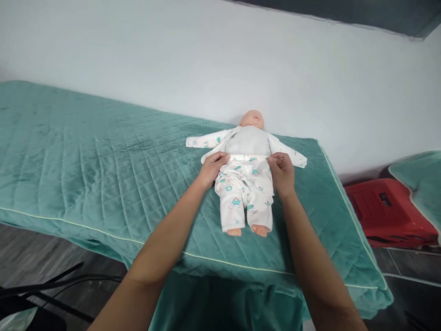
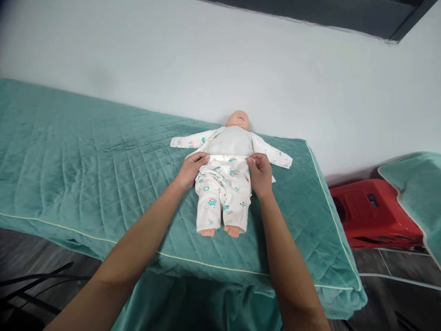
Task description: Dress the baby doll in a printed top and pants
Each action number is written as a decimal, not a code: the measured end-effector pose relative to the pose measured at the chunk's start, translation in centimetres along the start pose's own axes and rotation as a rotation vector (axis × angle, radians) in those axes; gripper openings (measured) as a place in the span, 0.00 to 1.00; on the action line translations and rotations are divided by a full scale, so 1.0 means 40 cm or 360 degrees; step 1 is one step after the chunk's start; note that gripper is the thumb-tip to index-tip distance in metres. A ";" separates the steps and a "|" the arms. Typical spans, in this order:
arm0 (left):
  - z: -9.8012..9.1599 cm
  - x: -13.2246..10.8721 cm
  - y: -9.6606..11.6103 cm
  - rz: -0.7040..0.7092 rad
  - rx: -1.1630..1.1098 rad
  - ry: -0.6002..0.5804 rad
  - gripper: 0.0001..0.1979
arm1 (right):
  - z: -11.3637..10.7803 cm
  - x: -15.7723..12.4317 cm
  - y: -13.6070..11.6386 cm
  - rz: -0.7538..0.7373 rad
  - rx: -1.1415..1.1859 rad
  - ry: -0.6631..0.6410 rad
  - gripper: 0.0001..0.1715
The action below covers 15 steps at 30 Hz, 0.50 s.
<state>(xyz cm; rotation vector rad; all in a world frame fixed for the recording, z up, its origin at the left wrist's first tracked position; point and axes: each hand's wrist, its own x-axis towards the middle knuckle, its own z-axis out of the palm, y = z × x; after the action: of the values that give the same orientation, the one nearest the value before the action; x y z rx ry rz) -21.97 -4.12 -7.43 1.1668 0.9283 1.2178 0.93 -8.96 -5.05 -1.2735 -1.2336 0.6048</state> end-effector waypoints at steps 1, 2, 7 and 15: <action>0.000 0.001 0.000 -0.0030 -0.0009 -0.0014 0.14 | 0.002 0.002 0.009 0.0031 0.0005 0.0007 0.13; 0.000 0.003 0.001 -0.0057 -0.0012 -0.0027 0.14 | 0.002 0.001 0.018 0.0054 -0.0001 0.0011 0.13; -0.021 0.007 0.009 -0.0053 0.0041 -0.0166 0.14 | -0.034 -0.012 0.066 0.0215 -0.0006 -0.0130 0.15; -0.097 0.005 0.057 -0.0200 0.0265 -0.0877 0.16 | -0.095 -0.010 0.086 0.0311 0.0123 -0.0664 0.15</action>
<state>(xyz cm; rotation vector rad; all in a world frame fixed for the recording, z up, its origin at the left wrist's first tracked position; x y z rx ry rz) -26.16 -3.38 -5.94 1.4550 0.6756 0.6690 5.22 -9.82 -7.76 -1.2482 -1.4155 1.0915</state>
